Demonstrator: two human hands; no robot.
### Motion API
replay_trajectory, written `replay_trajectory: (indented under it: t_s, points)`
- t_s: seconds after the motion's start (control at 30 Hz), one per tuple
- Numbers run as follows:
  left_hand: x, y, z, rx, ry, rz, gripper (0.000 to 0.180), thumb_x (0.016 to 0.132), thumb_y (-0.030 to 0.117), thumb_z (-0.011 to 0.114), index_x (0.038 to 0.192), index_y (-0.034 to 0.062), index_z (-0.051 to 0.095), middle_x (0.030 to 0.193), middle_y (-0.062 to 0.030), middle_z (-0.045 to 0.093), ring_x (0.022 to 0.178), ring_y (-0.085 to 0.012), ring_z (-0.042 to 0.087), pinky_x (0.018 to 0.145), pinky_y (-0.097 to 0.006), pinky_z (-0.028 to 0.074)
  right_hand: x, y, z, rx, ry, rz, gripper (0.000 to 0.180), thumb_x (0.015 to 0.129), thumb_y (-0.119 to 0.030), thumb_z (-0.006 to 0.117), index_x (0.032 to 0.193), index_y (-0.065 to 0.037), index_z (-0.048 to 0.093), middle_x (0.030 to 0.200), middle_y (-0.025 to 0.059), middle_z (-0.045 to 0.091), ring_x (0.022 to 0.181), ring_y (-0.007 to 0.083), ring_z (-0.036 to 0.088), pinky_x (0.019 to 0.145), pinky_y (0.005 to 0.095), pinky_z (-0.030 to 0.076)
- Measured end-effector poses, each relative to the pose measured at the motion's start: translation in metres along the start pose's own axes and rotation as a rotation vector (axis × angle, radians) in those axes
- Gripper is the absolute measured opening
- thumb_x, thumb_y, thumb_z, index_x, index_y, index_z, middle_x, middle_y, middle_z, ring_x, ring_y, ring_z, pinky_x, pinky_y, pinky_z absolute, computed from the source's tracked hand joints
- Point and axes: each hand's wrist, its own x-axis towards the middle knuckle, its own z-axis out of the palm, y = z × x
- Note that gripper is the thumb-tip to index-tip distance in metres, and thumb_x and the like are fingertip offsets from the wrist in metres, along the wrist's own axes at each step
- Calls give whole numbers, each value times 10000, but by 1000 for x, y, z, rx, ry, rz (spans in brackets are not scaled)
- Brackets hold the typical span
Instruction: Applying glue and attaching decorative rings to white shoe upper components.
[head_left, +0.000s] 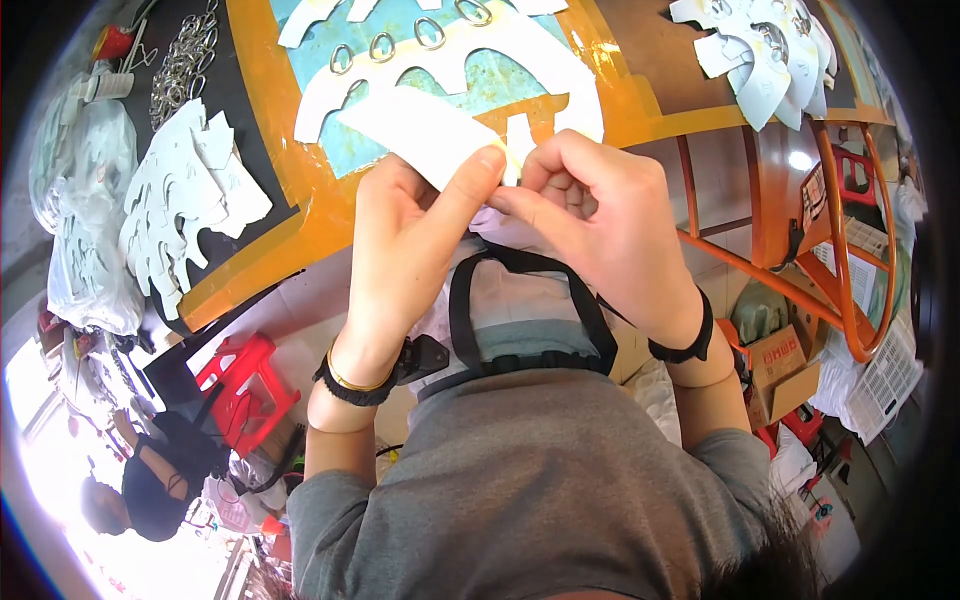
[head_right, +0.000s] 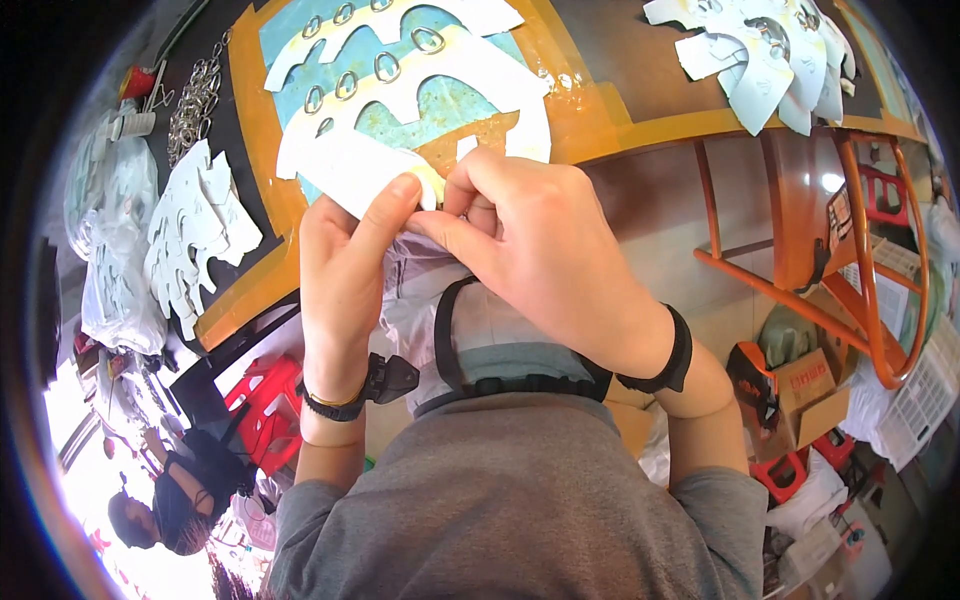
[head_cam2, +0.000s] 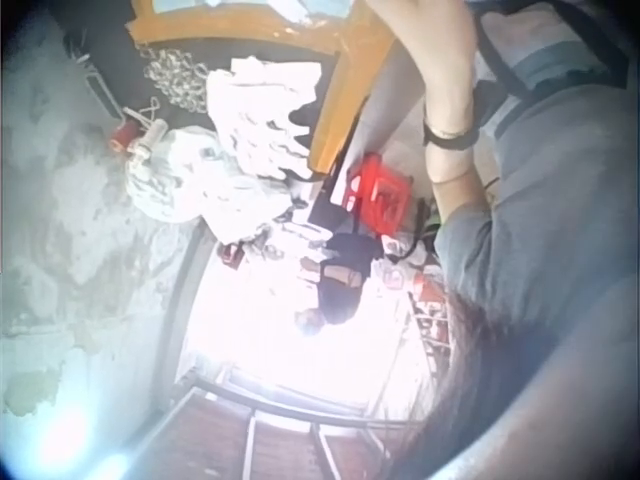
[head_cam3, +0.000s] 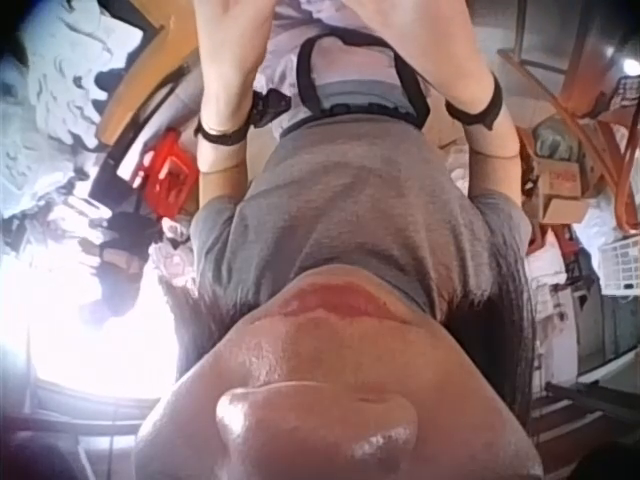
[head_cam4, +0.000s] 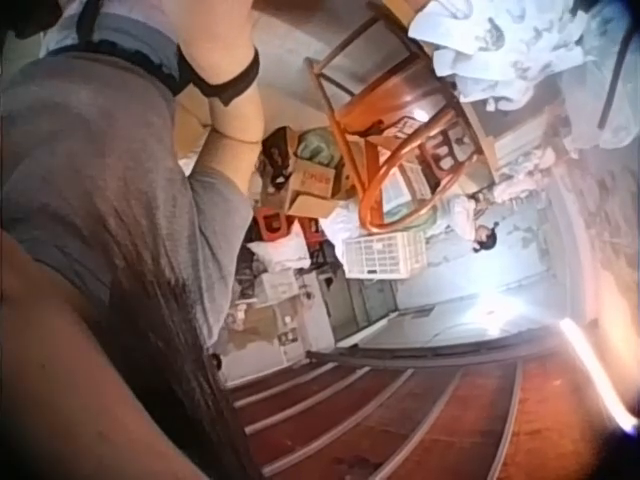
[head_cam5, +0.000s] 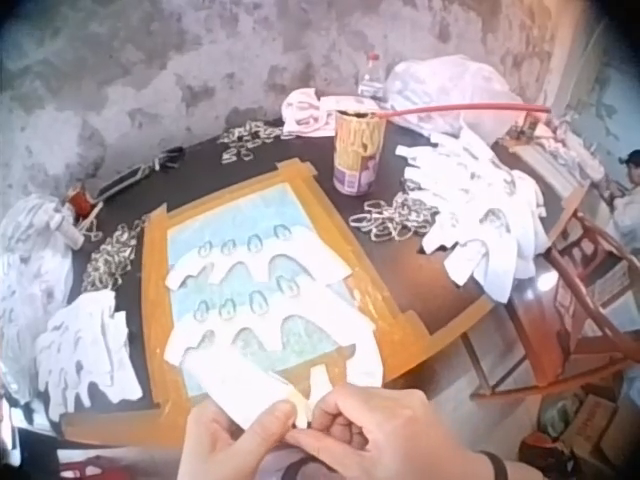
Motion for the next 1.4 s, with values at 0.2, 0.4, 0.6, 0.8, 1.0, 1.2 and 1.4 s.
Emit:
replay_trajectory:
  t_s: [0.2,0.4,0.6,0.8,1.0,1.2,1.4]
  points:
    - [-14,3,8,60,2,69,164,856,92,633,957,-35,614,859,-38,638,786,-81,566,695,-226,455,-14,-3,0,-95,28,-36,139,790,-44,670,761,-6,539,627,28,530,510,95,472,465,220,367]
    - [1,1,19,94,-38,295,190,847,99,646,960,-51,621,887,-69,665,801,-88,593,720,-238,481,-8,-11,-16,-182,82,-87,129,787,-55,658,773,-13,536,632,88,526,506,174,515,476,273,405]
    - [1,6,19,138,-35,229,195,853,101,632,970,-54,613,865,-73,666,806,-87,603,742,-245,488,-5,-6,-25,212,-43,103,92,840,-63,613,804,12,573,684,-7,554,598,43,466,527,192,372]
    - [12,10,14,36,-173,63,220,872,143,608,990,-42,598,815,-51,653,759,-75,593,664,-225,474,11,-6,-41,317,-193,190,154,870,-137,590,832,12,600,710,-26,565,633,12,465,538,173,363]
    - [27,4,2,82,-199,-58,229,879,164,599,981,-41,595,823,-52,644,721,-78,584,657,-218,467,25,6,-42,339,-325,346,173,893,-202,573,837,-38,575,597,-68,437,451,-21,294,398,162,190]
    - [35,7,-3,-43,-327,-134,266,886,210,597,1025,-16,574,860,-42,600,775,-103,572,735,-264,498,30,8,-46,223,-315,264,190,873,-197,606,790,-26,606,595,-62,482,476,-4,372,417,179,266]
    - [45,5,-10,-130,-411,-243,267,892,197,584,1062,-7,558,856,-40,586,776,-127,590,747,-288,513,37,10,-48,338,-364,390,241,872,-260,607,770,-43,586,593,-59,477,459,14,376,411,176,276]
